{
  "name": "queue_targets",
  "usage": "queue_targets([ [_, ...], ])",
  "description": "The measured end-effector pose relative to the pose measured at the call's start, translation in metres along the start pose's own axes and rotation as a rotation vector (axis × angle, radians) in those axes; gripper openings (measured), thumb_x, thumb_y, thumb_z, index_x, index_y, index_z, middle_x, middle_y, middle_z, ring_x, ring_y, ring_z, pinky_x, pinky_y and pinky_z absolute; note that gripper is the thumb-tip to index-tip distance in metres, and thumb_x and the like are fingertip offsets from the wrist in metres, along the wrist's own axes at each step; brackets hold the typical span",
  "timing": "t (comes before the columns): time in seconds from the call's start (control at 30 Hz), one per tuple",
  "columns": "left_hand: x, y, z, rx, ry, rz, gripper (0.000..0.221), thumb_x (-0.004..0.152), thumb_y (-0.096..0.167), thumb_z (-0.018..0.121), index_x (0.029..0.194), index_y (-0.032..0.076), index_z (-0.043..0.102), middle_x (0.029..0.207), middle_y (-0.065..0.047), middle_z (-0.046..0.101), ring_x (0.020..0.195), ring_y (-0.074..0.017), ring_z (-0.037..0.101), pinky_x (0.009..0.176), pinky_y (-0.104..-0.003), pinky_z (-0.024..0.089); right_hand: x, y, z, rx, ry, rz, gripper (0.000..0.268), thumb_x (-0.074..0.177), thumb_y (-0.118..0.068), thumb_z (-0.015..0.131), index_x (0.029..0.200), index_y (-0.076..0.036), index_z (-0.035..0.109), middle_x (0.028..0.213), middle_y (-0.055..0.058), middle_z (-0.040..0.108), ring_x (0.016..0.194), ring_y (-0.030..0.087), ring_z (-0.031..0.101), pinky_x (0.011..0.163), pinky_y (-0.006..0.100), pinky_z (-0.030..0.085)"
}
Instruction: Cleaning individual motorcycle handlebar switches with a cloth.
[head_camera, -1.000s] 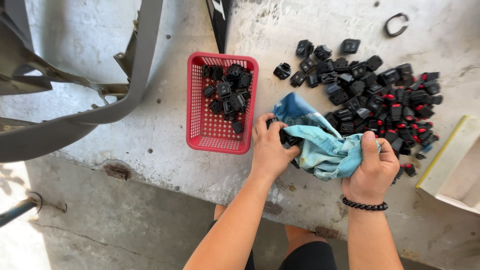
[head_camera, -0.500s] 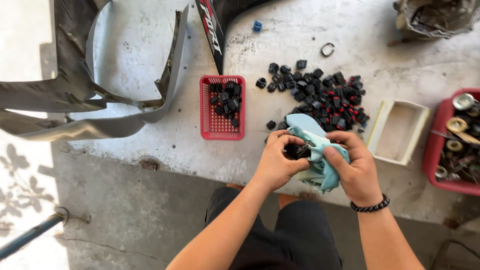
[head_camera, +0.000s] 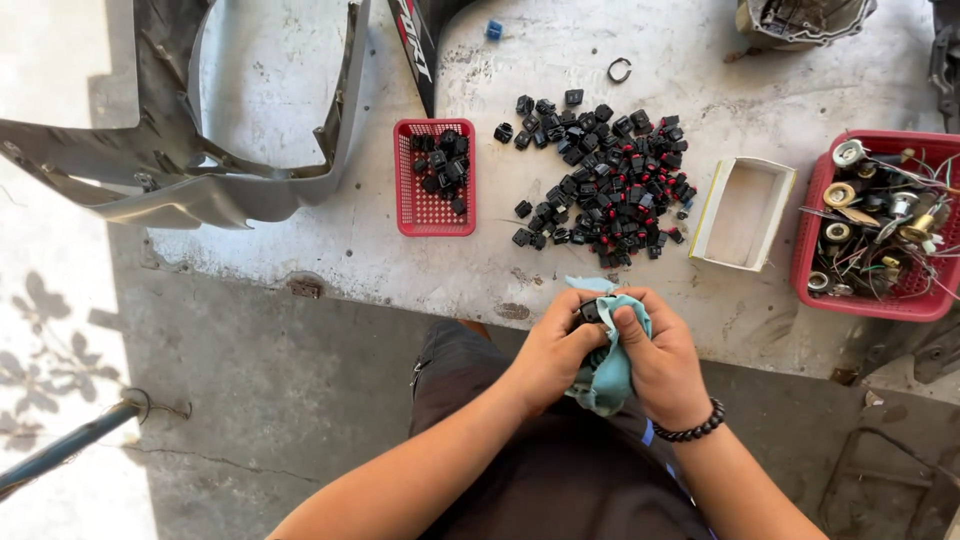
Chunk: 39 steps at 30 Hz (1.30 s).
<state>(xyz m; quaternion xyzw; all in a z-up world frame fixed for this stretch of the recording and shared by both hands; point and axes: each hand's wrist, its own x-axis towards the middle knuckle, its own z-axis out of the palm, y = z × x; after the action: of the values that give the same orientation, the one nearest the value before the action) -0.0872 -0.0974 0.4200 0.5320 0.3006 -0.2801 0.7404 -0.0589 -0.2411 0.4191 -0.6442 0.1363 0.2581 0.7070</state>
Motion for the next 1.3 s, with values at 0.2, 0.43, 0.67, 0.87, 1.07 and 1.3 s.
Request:
queue_targets([
  [0.2, -0.008, 0.001, 0.005, -0.217, 0.016, 0.124, 0.034, 0.092, 0.033, 0.072, 0.115, 0.008, 0.069, 0.080, -0.007, 0.067, 0.077, -0.0096, 0.059, 0.062, -0.022, 0.048, -0.007, -0.002, 0.013, 0.162, 0.045, -0.045, 0.033, 0.107, -0.033, 0.056, 0.104, -0.002, 0.063, 0.061, 0.004, 0.063, 0.052, 0.003, 0.059, 0.046, 0.017, 0.049],
  [0.43, 0.010, -0.009, -0.002, -0.316, 0.030, 0.178, 0.029, 0.098, 0.034, 0.070, 0.101, 0.005, 0.069, 0.097, -0.010, 0.071, 0.074, -0.0141, 0.067, 0.063, -0.026, 0.057, -0.001, -0.016, 0.012, 0.174, 0.092, -0.057, 0.035, 0.103, -0.039, 0.059, 0.108, -0.005, 0.064, 0.052, 0.008, 0.060, 0.042, 0.011, 0.064, 0.040, 0.020, 0.051],
  [0.67, 0.011, -0.004, -0.002, -0.353, -0.010, 0.154, 0.031, 0.100, 0.032, 0.069, 0.097, 0.001, 0.068, 0.083, -0.009, 0.063, 0.068, -0.0179, 0.067, 0.059, -0.028, 0.059, -0.003, -0.027, 0.006, 0.092, 0.087, -0.090, 0.027, 0.098, -0.027, 0.067, 0.113, -0.004, 0.066, 0.057, 0.006, 0.064, 0.046, 0.008, 0.062, 0.042, 0.019, 0.050],
  [0.87, 0.005, 0.000, -0.005, -0.358, -0.100, 0.109, 0.044, 0.105, 0.043, 0.063, 0.098, 0.000, 0.070, 0.089, -0.013, 0.061, 0.070, -0.0227, 0.066, 0.057, -0.035, 0.061, -0.006, -0.023, -0.011, -0.026, -0.018, -0.125, 0.027, 0.089, -0.011, 0.076, 0.113, -0.004, 0.068, 0.073, 0.008, 0.069, 0.059, 0.005, 0.060, 0.051, 0.018, 0.049],
  [1.07, -0.004, 0.005, -0.011, -0.364, -0.121, 0.111, 0.043, 0.105, 0.039, 0.062, 0.094, -0.001, 0.071, 0.083, -0.017, 0.065, 0.065, -0.0262, 0.067, 0.056, -0.036, 0.061, -0.010, -0.033, -0.018, -0.212, -0.104, -0.207, 0.035, 0.075, -0.005, 0.086, 0.108, -0.006, 0.075, 0.075, 0.006, 0.071, 0.061, 0.003, 0.058, 0.052, 0.017, 0.048],
  [1.3, -0.001, -0.002, -0.011, -0.399, -0.123, 0.116, 0.031, 0.098, 0.028, 0.065, 0.092, -0.002, 0.069, 0.079, -0.017, 0.064, 0.060, -0.0249, 0.064, 0.052, -0.034, 0.058, -0.005, -0.003, -0.038, 0.033, -0.093, -0.212, 0.029, 0.091, -0.006, 0.069, 0.117, 0.005, 0.062, 0.079, 0.010, 0.066, 0.035, 0.015, 0.064, 0.028, 0.027, 0.055],
])
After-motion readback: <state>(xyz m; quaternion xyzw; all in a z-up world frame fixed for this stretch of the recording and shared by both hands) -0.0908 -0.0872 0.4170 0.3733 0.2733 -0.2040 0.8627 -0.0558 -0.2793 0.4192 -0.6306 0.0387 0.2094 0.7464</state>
